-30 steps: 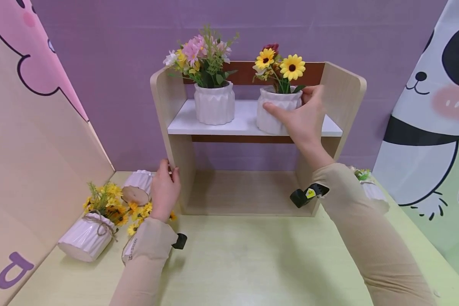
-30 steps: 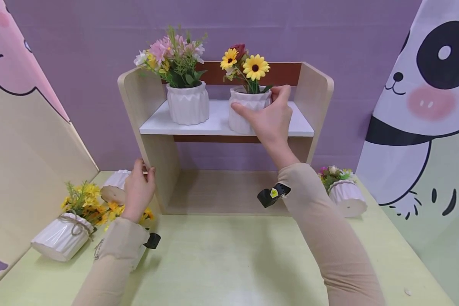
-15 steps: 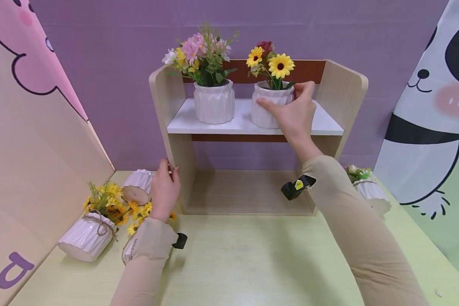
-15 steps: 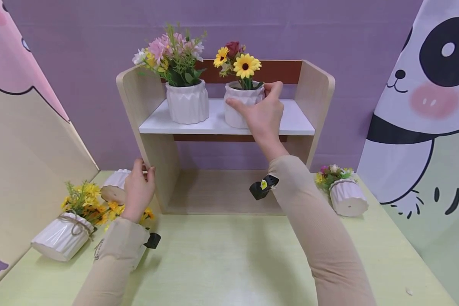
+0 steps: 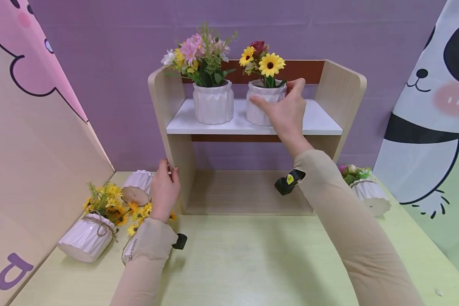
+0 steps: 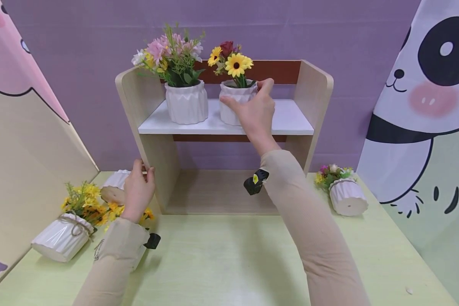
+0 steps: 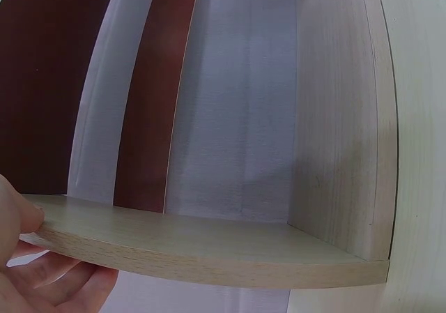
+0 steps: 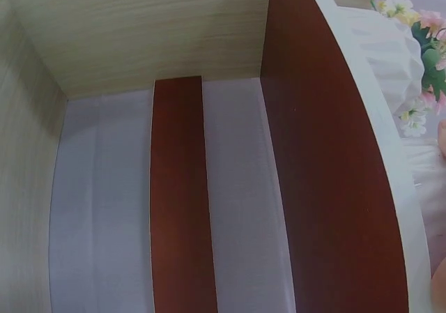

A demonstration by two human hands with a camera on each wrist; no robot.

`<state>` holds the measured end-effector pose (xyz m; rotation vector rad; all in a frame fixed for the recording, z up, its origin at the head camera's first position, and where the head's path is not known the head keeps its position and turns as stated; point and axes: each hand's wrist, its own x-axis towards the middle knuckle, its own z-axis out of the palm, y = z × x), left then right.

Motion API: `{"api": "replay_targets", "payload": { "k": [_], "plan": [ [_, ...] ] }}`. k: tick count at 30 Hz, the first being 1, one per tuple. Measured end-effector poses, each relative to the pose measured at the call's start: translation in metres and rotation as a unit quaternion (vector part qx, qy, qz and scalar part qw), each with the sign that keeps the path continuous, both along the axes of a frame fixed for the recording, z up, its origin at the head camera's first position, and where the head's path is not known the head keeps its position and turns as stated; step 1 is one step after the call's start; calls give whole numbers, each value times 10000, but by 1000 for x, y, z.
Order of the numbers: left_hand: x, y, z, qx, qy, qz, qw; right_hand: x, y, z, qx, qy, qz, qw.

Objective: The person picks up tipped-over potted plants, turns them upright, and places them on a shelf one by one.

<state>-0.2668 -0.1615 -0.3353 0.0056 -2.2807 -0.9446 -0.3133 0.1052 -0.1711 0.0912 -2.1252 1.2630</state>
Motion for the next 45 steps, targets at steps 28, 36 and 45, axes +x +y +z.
{"api": "replay_targets", "payload": {
  "k": [28, 36, 45],
  "plan": [
    [-1, 3, 1, 86, -23, -15, 10000, -6, -4, 5, 424, -185, -122, 9989],
    [0, 2, 0, 46, 100, -29, 9999, 2, 2, 3, 489, -52, 0, 9988],
    [1, 1, -1, -36, 86, -27, 10000, 11, 14, -4, 839, 151, 105, 9963]
  ]
}}
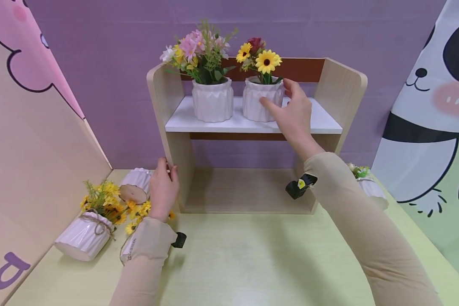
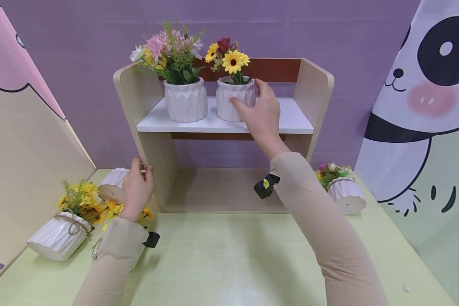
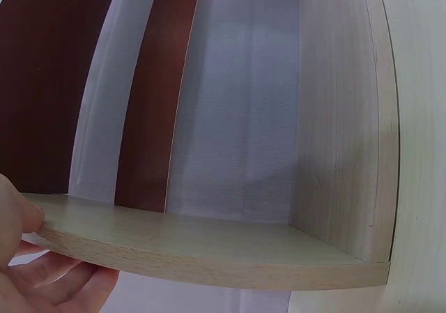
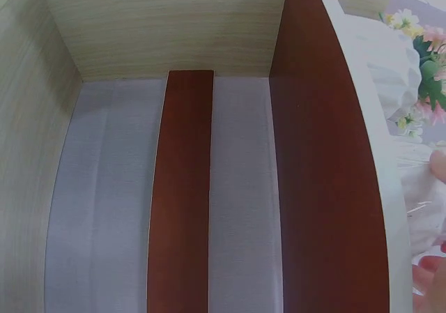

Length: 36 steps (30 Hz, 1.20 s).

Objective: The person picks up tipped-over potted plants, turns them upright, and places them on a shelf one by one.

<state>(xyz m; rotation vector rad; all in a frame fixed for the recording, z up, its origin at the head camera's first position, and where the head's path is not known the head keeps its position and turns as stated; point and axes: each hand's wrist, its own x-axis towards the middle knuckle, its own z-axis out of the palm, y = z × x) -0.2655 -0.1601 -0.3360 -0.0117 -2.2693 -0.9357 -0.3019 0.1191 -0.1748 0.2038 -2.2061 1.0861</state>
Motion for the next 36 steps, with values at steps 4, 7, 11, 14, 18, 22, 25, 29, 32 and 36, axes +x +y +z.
{"api": "replay_targets", "payload": {
  "k": [4, 7, 11, 14, 18, 22, 25, 29, 32, 36],
  "plan": [
    [0, 0, 0, -25, 50, 8, 10000, 4, 6, -3, 90, 91, 72, 9999],
    [-1, 0, -1, -26, 64, 15, 10000, 8, 13, -4, 189, 250, 122, 9994],
    [-2, 0, -2, -53, 105, 9, 9999, 13, 24, -6, 287, 446, 97, 9985],
    [-2, -1, -2, -90, 128, 26, 9999, 18, 31, -6, 235, 522, 100, 9983],
    [-2, -1, -1, -109, 131, 38, 9998, 25, 41, -8, 143, 618, 155, 9979],
    [-3, -1, -2, -78, 140, 20, 9999, 32, 50, -11, 105, 802, 200, 9965],
    [-3, -1, -3, -71, 122, 14, 9999, 37, 56, -14, 102, 928, 215, 9954],
    [-3, -1, -3, -82, 191, 11, 9998, 46, 66, -18, 207, 946, 120, 9952],
    [-3, -1, -3, -120, 252, 19, 9996, 51, 75, -22, 274, 928, 27, 9953],
    [-3, -2, -3, -157, 205, 14, 9997, 56, 88, -29, 372, 944, -102, 9948]
  ]
}}
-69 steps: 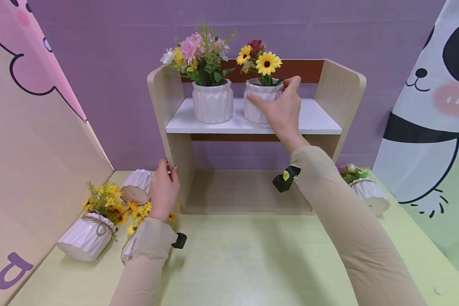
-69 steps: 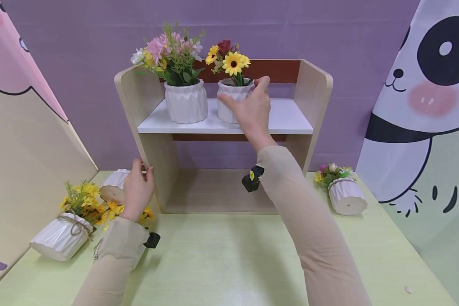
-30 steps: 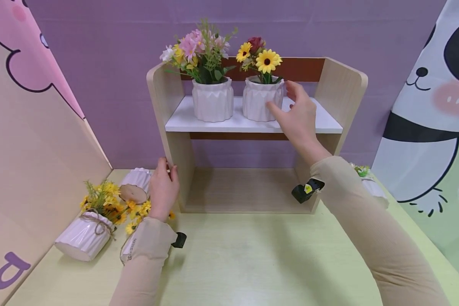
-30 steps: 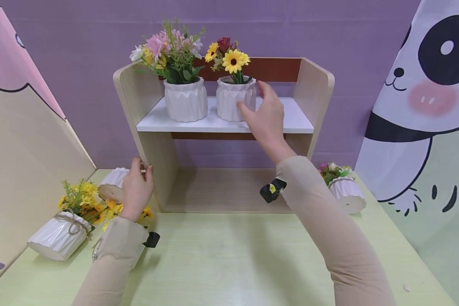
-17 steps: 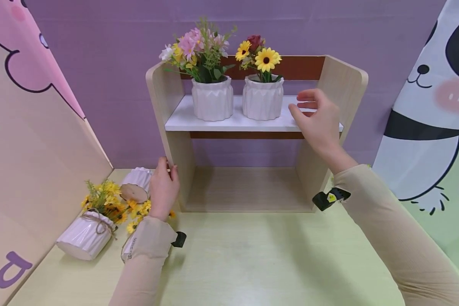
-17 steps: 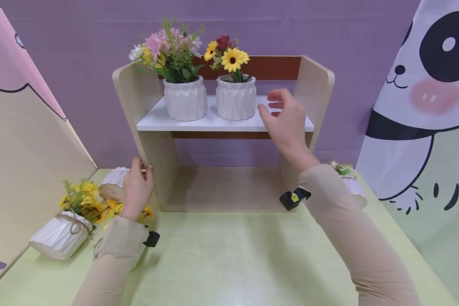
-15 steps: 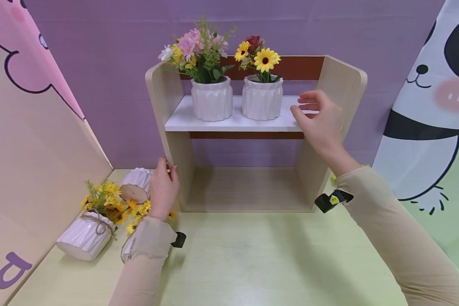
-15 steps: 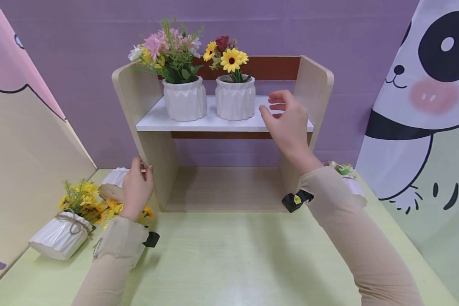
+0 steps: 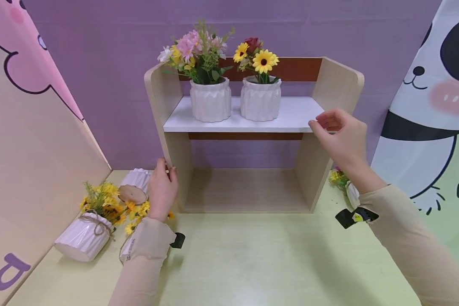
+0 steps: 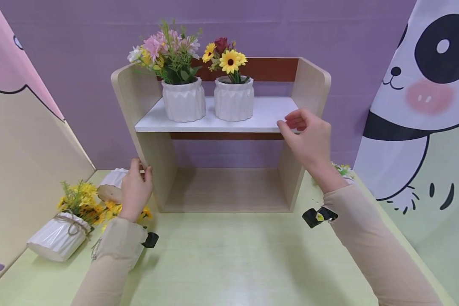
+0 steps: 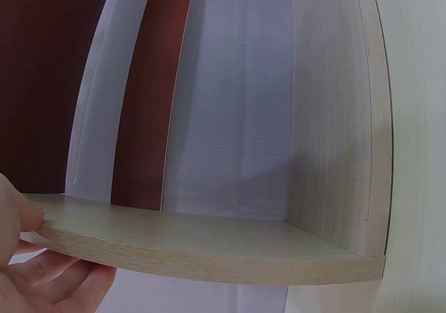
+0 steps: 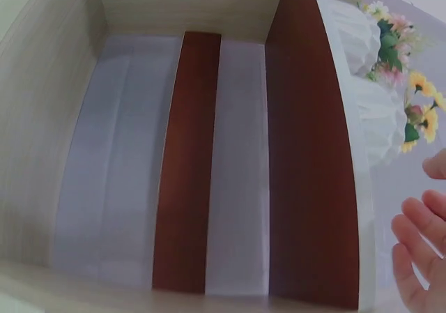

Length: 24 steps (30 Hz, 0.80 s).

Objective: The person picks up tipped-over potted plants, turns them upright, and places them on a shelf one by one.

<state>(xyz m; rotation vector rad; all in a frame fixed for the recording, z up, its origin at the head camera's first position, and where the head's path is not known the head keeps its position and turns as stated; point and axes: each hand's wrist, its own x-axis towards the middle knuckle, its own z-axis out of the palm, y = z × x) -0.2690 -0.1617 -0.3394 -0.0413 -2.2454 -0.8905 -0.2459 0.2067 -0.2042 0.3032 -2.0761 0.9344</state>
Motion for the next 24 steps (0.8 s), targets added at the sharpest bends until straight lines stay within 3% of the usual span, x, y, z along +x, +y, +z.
{"api": "replay_targets", "payload": {
  "k": [16, 24],
  "plan": [
    [0, 0, -1, 54, -47, 1, 10000, 5, 52, -26, -229, 414, -639, 9968],
    [1, 1, -1, -24, 205, 58, 9998, -7, 86, -50, 94, 58, -1305, 9914]
  ]
}}
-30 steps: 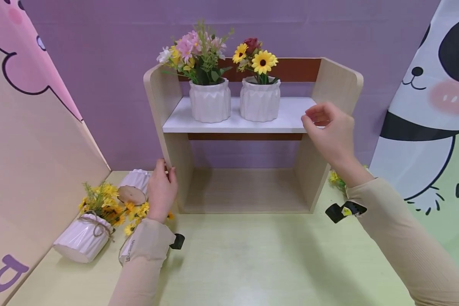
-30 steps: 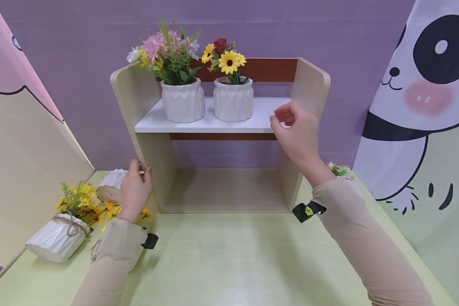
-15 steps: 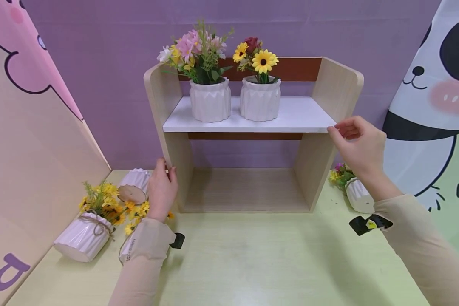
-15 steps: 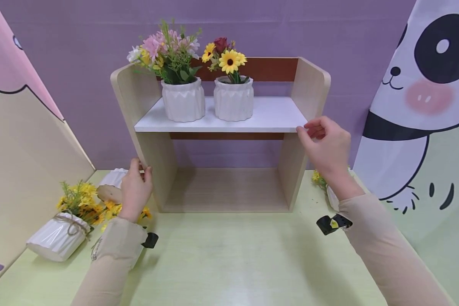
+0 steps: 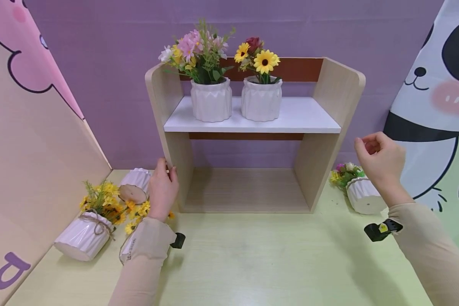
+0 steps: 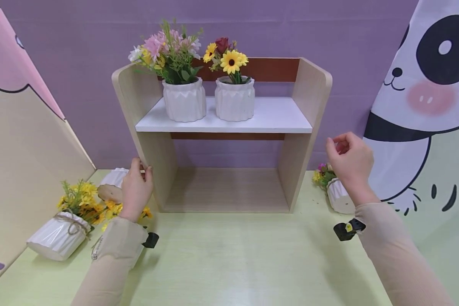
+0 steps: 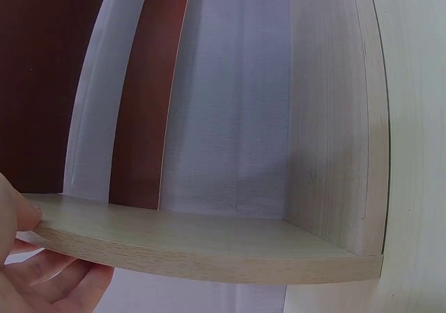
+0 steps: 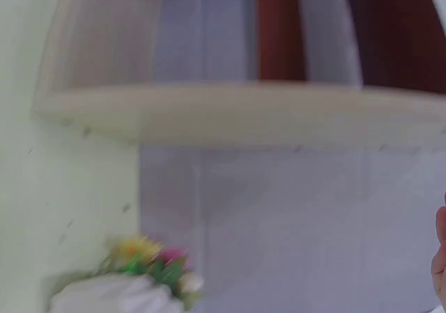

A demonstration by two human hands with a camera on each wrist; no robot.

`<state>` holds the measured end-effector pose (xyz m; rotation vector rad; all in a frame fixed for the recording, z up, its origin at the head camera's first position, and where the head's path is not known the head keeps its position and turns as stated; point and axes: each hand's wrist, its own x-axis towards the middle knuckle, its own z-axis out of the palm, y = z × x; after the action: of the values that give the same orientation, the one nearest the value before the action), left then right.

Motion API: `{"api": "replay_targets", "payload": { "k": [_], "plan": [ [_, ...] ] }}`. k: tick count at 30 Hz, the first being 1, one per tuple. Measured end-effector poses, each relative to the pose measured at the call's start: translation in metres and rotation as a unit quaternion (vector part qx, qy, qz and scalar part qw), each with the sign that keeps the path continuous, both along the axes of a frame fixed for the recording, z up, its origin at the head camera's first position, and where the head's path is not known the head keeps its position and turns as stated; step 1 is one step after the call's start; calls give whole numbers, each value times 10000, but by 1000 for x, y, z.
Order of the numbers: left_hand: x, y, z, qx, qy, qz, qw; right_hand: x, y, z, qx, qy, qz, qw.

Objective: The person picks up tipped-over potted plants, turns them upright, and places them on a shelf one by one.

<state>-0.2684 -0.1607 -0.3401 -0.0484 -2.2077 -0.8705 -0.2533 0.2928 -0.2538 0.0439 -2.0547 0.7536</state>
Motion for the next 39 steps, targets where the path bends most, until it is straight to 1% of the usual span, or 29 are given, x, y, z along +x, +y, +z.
{"api": "replay_targets", "payload": {
  "k": [3, 7, 10, 13, 19, 23, 26, 30, 35, 39],
  "plan": [
    [0, 1, 0, 18, -17, -14, 10000, -3, 12, -9, 176, -256, -242, 9992],
    [0, 1, 1, 38, -21, -3, 10000, -4, 24, -17, 370, -467, -434, 9973],
    [0, 1, 1, 24, 5, 16, 10000, -5, 29, -21, 472, -580, -483, 9960],
    [0, 1, 1, 12, 27, 21, 10000, -5, 31, -25, 550, -793, -536, 9939],
    [-1, 0, -1, 15, 14, -1, 10000, -7, 35, -32, 686, -1451, -470, 9859],
    [-1, 0, -1, 36, -31, -5, 10000, -9, 39, -36, 772, -2008, -387, 9758],
    [-1, 0, 0, 65, -102, 0, 9999, -9, 41, -38, 823, -2432, -321, 9659],
    [-1, 0, 0, 83, -137, 16, 9999, -9, 44, -42, 929, -2870, -267, 9530],
    [-1, 0, 0, 56, -92, 22, 9999, -11, 48, -50, 1110, -3290, -280, 9374],
    [-1, 0, 0, 54, -105, 22, 9999, -12, 52, -58, 1142, -3511, -346, 9287]
  ]
}}
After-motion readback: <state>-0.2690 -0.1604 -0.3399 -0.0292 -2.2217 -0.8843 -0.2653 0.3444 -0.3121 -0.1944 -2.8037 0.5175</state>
